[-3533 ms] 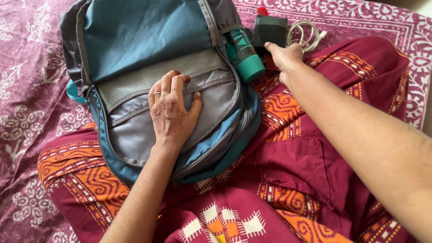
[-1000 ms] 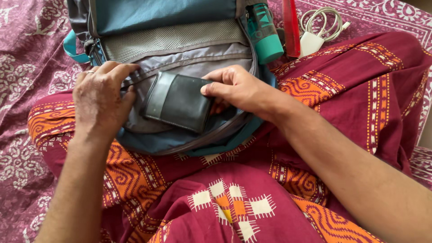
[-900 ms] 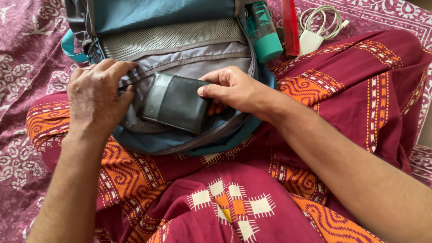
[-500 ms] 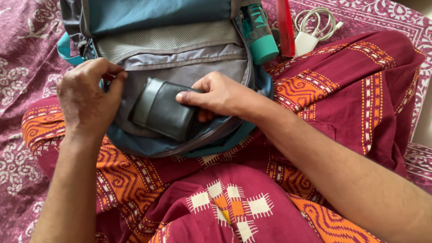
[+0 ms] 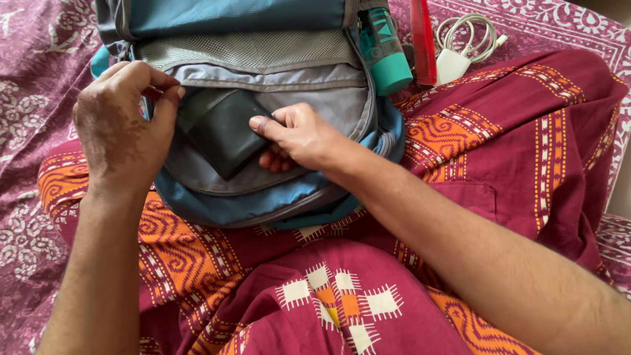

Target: The person packs a backpack on their lap: they zip and unzip the compartments, fold and press clothes into the main section, place a water bottle in a side pocket, and put a wallet and charging cable into the front pockets.

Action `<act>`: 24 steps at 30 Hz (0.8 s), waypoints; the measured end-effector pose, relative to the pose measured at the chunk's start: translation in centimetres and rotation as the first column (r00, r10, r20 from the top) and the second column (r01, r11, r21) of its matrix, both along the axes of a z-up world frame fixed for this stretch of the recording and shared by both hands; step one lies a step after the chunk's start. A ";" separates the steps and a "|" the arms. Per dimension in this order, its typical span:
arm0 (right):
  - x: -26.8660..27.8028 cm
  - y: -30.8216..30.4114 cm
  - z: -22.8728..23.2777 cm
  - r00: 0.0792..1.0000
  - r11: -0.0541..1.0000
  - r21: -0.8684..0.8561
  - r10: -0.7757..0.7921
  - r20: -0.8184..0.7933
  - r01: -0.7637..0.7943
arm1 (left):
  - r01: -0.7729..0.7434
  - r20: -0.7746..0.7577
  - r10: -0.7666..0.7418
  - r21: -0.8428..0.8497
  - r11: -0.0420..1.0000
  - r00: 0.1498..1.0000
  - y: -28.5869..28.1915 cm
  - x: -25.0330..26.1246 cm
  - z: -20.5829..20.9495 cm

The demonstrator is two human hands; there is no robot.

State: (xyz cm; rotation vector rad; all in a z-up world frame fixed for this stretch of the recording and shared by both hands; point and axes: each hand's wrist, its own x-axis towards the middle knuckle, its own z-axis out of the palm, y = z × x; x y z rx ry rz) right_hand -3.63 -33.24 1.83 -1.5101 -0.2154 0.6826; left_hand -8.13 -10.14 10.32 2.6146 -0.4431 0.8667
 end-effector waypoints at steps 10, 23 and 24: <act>-0.1 3.0 -1.5 0.947 0.961 0.232 -0.069 -0.314 0.147 | 0.018 -0.003 -0.018 0.000 1.000 1.000 0.1 0.1 -0.2; 0.3 4.7 0.1 0.954 0.919 0.318 -0.155 -0.255 0.234 | 0.019 -0.092 -0.017 0.022 1.000 0.996 0.4 -1.4 -1.6; 0.2 4.6 0.2 0.952 0.921 0.309 -0.156 -0.264 0.237 | 0.006 -0.109 -0.005 0.010 1.000 0.994 0.4 -1.3 -1.5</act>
